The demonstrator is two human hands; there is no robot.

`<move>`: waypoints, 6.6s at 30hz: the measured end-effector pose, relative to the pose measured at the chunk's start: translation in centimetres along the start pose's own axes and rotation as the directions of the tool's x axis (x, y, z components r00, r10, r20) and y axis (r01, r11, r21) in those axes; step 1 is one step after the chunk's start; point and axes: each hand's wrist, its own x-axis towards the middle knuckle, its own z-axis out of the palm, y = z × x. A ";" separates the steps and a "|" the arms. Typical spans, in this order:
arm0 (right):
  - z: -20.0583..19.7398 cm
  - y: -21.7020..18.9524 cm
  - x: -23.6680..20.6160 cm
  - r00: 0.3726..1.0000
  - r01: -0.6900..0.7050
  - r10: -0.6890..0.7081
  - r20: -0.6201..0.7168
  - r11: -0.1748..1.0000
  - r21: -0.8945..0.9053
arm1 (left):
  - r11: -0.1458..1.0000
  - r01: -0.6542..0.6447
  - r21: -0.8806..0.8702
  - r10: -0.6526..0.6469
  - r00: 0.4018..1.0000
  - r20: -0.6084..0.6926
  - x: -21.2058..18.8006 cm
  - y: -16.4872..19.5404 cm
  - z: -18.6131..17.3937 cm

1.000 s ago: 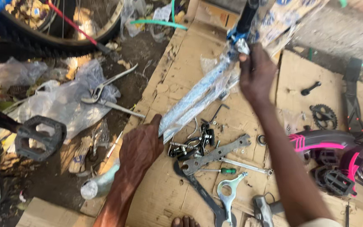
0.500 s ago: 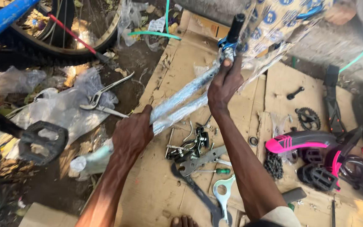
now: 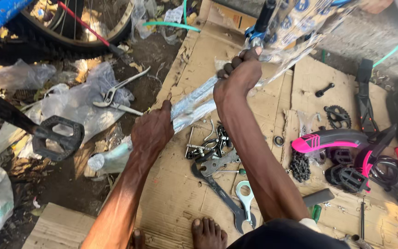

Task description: The person assembles a bicycle frame by inserting a headset cup into the head tube, applying grease to bearings, and installing a headset bearing. They use a hammer and wrench to secure components and handle various bicycle parts and tools.

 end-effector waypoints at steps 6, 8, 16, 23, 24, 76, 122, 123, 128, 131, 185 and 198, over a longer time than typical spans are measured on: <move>2.2 -4.0 -1.6 0.906 -0.423 0.403 0.131 0.843 0.333 | 0.999 0.007 -0.043 -0.008 0.999 -0.037 0.4 0.4 -0.9; 0.5 -3.6 -2.8 0.907 -0.410 0.351 0.234 0.862 0.296 | 0.997 0.065 -0.043 -0.063 0.997 0.048 0.1 0.5 -1.1; -2.6 -4.8 -4.7 0.844 -0.421 0.274 0.461 0.872 0.251 | 0.997 0.067 -0.041 -0.064 0.995 0.083 0.2 0.4 -0.8; -5.7 -5.4 -3.3 0.877 0.185 -0.007 0.481 0.927 -0.325 | 0.999 0.044 -0.020 -0.042 0.996 0.073 0.7 -0.4 -0.3; -6.0 -6.0 -2.1 0.846 0.406 -0.091 0.525 0.749 -0.523 | 0.999 0.044 -0.024 -0.042 0.996 0.083 0.6 -0.4 -0.2; -0.6 2.1 0.6 0.982 0.188 -0.190 0.002 0.970 -0.157 | 0.993 0.101 0.062 -0.109 0.985 0.138 0.5 -0.2 0.5; -22.6 -2.7 -1.1 0.850 0.475 0.151 0.505 0.196 -0.858 | 0.999 0.035 -0.012 -0.033 0.987 0.156 2.6 1.6 -2.6; -23.2 -1.4 -2.1 0.889 0.369 0.213 0.405 0.192 -0.910 | 0.999 0.037 -0.008 -0.035 0.983 0.181 2.9 2.3 -3.1; -23.0 1.3 -5.9 0.899 0.226 0.326 0.292 0.227 -0.947 | 0.991 0.131 0.003 -0.122 0.917 0.379 5.8 6.7 -6.0; -21.1 0.6 -7.2 0.892 0.189 0.354 0.281 0.271 -0.944 | 0.999 0.037 0.019 -0.041 0.960 0.277 7.9 9.0 -7.3; -14.3 -1.1 10.0 0.788 0.330 0.524 0.324 0.085 -0.940 | 0.894 -0.307 0.326 0.407 0.862 -0.302 15.4 -11.2 6.4; -21.0 -8.3 0.3 0.488 0.856 0.296 0.821 -0.346 -0.384 | 0.896 -0.437 -0.077 0.444 0.885 0.143 5.1 3.2 10.1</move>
